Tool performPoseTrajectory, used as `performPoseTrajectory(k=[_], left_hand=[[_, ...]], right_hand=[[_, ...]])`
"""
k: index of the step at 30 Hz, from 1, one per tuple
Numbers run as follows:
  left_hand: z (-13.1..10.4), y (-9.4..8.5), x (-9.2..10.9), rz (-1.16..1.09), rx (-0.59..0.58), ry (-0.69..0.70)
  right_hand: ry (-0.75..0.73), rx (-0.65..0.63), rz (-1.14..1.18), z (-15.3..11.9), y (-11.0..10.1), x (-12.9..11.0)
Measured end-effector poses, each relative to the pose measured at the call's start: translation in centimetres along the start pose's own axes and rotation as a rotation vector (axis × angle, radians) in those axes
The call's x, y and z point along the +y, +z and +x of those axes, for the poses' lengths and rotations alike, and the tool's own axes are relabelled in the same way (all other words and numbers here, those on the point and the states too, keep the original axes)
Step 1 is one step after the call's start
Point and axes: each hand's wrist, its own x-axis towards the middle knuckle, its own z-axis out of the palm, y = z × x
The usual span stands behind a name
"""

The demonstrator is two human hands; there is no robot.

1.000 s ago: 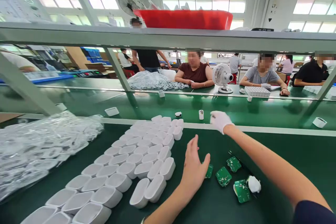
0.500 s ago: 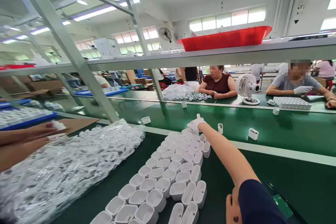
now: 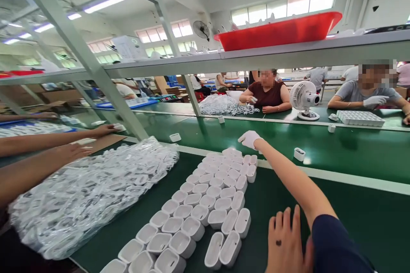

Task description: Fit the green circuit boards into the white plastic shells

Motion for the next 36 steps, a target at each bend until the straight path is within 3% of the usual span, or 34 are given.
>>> performPoseTrajectory(k=[3, 8, 13, 16, 19, 23, 26, 29, 32, 36], left_hand=[[-0.5, -2.7, 1.1, 0.048, -0.004, 0.034], [0.6, -5.5, 2.3, 0.287, 0.079, 0.088], [0.9, -9.3, 1.9, 0.667, 0.301, -0.168], [-0.1, -10.8, 0.8, 0.785, 0.274, -0.241], [-1.7, -10.9, -0.4, 0.803, 0.282, -0.302], [-3.1, -10.2, -1.4, 0.725, 0.341, -0.389], [-3.2, -9.8, -1.7, 0.664, 0.355, -0.375], [-3.0, -9.7, -1.6, 0.605, 0.375, -0.331], [-2.9, -9.6, -1.3, 0.574, 0.363, -0.304], [-2.3, -9.6, -0.6, 0.435, 0.314, -0.237]], right_hand=[[-0.032, -0.108, -0.175, -5.4, -3.6, 2.0], [0.070, -0.227, -0.382, -18.2, -7.8, 7.3], [0.271, -0.160, -0.515, -28.6, -8.8, 9.7], [0.343, -0.045, -0.458, -32.5, -8.5, 10.1], [0.370, 0.029, -0.146, -35.1, -8.2, 11.0], [0.302, -0.001, 0.179, -36.7, -8.1, 12.5], [0.270, 0.014, 0.184, -36.7, -8.5, 13.3], [0.287, 0.129, 0.080, -36.6, -9.3, 14.3], [0.352, 0.277, -0.068, -36.8, -10.4, 15.8], [0.487, 0.338, -0.088, -37.4, -11.6, 17.6]])
